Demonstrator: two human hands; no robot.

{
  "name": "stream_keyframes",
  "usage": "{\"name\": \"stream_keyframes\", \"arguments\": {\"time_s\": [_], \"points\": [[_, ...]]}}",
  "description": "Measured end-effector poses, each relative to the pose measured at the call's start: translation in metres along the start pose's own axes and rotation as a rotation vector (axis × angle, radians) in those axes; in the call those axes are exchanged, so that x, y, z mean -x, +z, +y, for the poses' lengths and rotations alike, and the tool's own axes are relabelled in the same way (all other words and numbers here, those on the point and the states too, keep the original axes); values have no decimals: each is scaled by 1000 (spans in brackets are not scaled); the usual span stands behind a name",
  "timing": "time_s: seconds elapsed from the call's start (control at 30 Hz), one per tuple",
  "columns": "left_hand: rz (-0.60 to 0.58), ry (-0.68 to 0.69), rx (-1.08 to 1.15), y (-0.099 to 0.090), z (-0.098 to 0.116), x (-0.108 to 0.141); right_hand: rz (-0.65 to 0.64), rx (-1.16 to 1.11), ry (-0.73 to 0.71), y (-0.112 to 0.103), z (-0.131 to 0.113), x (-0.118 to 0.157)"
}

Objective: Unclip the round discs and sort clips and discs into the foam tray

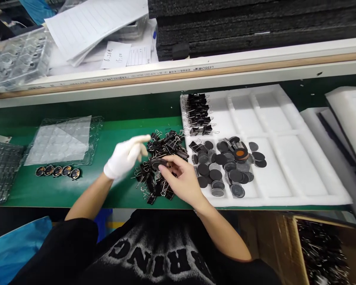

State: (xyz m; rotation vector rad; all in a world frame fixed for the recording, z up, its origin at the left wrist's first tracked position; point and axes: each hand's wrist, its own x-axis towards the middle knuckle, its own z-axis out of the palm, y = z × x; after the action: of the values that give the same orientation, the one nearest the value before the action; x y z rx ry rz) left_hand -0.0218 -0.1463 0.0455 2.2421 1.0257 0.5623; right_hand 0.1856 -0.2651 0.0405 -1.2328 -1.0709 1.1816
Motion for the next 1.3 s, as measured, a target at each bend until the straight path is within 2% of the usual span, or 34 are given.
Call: {"name": "stream_keyframes", "arguments": {"time_s": [0.07, 0.13, 0.2, 0.27, 0.4, 0.47, 0.53, 0.63, 0.7, 0.77, 0.87, 1.03, 1.13, 1.2, 1.3], "points": [[-7, -36, -198, -4, -22, -31, 27, -77, 64, -5, -3, -1], [-181, 8, -279, -2, -42, -56, 21, -169, 115, -9, -4, -4], [-333, -10, -256, 1, -58, -71, 0, -260, 165, -13, -3, -6], [-394, -62, -205, 0, -69, -75, -25, -337, 225, -19, -1, -6], [-372, -82, -265, -21, -77, -64, -69, -424, 318, -28, 3, -3], [-309, -116, -358, -36, -67, -54, -109, -402, 314, -28, 3, -3], [-206, -188, -361, -46, -47, -42, -141, -345, 258, -22, 1, -4], [-68, -282, -66, -45, -4, -22, -161, -261, 146, -8, -2, -8], [-57, -280, 166, -36, 21, -8, -169, -218, 103, 0, -4, -10], [-76, -239, 300, -27, 37, 3, -175, -182, 72, 2, -4, -12], [-41, -158, 298, -18, 45, 14, -183, -174, 45, -4, -2, -12], [6, 4, 179, -8, 45, 18, -231, -126, -17, -15, -2, -4], [8, 101, 158, -6, 46, 15, -180, -55, -89, -18, -3, 0], [9, 78, 107, -7, 48, 11, -167, -30, -115, -20, -5, 1], [-61, -7, -85, -12, 51, 6, -234, 4, -109, -27, -10, 1]]}}
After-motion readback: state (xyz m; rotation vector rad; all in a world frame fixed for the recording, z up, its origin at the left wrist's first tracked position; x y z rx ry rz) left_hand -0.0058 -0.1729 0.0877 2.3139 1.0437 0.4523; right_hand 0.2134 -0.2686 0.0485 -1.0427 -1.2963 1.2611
